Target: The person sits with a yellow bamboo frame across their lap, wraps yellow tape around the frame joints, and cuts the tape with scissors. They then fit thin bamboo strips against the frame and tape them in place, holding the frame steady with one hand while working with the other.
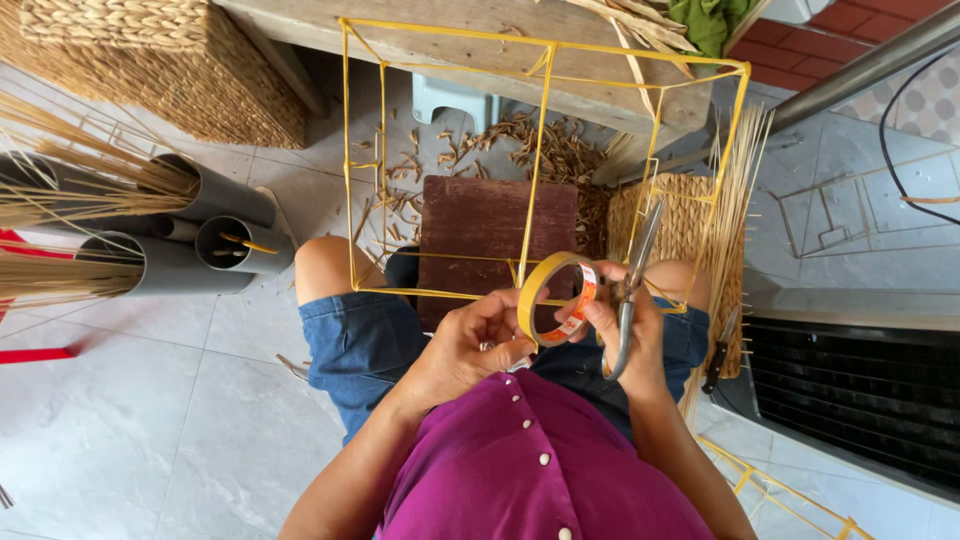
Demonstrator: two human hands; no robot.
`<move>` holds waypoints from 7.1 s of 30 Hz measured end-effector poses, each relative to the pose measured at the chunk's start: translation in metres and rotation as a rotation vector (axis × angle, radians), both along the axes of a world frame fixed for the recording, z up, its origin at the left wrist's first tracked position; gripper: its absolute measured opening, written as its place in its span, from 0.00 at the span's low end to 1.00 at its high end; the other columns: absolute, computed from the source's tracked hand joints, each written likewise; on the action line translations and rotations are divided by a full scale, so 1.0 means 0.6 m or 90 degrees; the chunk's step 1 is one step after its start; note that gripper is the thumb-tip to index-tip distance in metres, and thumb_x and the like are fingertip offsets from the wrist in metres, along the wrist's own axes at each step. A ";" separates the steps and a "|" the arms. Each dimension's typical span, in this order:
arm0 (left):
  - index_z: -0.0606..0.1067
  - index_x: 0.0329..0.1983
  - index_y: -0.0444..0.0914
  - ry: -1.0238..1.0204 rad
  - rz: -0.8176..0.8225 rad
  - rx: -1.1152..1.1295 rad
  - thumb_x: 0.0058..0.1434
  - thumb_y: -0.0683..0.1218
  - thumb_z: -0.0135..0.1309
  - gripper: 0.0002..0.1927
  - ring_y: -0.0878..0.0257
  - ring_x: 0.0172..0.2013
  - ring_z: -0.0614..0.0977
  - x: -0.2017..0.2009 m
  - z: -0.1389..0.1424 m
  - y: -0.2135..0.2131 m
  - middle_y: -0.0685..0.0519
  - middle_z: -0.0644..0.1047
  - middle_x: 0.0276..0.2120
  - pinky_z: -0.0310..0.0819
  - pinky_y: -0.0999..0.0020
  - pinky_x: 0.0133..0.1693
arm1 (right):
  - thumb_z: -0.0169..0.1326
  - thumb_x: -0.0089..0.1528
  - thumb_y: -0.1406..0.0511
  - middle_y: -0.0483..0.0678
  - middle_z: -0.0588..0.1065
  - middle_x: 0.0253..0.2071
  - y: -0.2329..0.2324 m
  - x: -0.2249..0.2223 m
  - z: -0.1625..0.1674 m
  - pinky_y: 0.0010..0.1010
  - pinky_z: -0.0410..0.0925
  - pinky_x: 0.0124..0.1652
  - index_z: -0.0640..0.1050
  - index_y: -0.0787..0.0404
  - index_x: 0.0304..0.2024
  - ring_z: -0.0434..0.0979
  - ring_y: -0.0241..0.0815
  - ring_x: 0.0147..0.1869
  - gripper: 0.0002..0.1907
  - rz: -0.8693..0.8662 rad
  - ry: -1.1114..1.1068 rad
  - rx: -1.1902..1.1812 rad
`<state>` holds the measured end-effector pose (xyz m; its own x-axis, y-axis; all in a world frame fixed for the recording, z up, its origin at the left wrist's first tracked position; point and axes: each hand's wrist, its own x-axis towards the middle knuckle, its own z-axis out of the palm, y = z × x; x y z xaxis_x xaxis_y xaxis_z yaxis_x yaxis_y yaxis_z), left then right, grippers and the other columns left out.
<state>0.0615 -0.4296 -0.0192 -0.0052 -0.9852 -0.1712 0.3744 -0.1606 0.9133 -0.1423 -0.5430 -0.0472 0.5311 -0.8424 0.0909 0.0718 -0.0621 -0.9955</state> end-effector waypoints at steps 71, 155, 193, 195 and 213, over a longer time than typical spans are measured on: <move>0.69 0.65 0.28 -0.031 0.132 0.072 0.70 0.45 0.57 0.24 0.63 0.36 0.79 -0.140 -0.179 -0.036 0.43 0.80 0.48 0.78 0.64 0.48 | 0.58 0.67 0.62 0.48 0.79 0.36 0.001 -0.103 -0.103 0.31 0.73 0.36 0.67 0.59 0.64 0.86 0.41 0.39 0.25 -0.138 -0.001 0.093; 0.72 0.57 0.33 -0.151 0.477 -0.068 0.80 0.51 0.39 0.19 0.69 0.21 0.71 0.177 -0.197 0.058 0.58 0.67 0.19 0.70 0.74 0.29 | 0.56 0.68 0.75 0.48 0.78 0.39 -0.013 -0.165 -0.213 0.27 0.74 0.48 0.69 0.66 0.60 0.81 0.37 0.42 0.19 -0.404 0.004 -0.049; 0.73 0.53 0.31 -0.544 0.570 -0.042 0.78 0.43 0.44 0.10 0.64 0.34 0.84 0.146 -0.221 0.042 0.49 0.81 0.34 0.80 0.71 0.40 | 0.65 0.59 0.61 0.53 0.81 0.38 -0.230 0.051 -0.145 0.36 0.71 0.37 0.73 0.56 0.64 0.82 0.43 0.39 0.31 -0.109 0.460 -0.001; 0.74 0.51 0.32 -0.550 0.572 -0.039 0.78 0.41 0.44 0.09 0.64 0.33 0.83 0.150 -0.220 0.041 0.49 0.80 0.33 0.79 0.71 0.39 | 0.64 0.59 0.62 0.53 0.81 0.41 -0.281 0.091 -0.154 0.35 0.73 0.40 0.75 0.55 0.63 0.83 0.43 0.42 0.29 -0.145 0.474 -0.107; 0.75 0.46 0.35 -0.549 0.557 0.031 0.73 0.39 0.44 0.08 0.65 0.30 0.85 0.200 -0.221 -0.037 0.51 0.82 0.30 0.79 0.71 0.35 | 0.59 0.59 0.69 0.57 0.77 0.52 -0.546 0.385 -0.083 0.48 0.69 0.50 0.73 0.51 0.63 0.77 0.60 0.55 0.29 -0.092 0.641 -0.439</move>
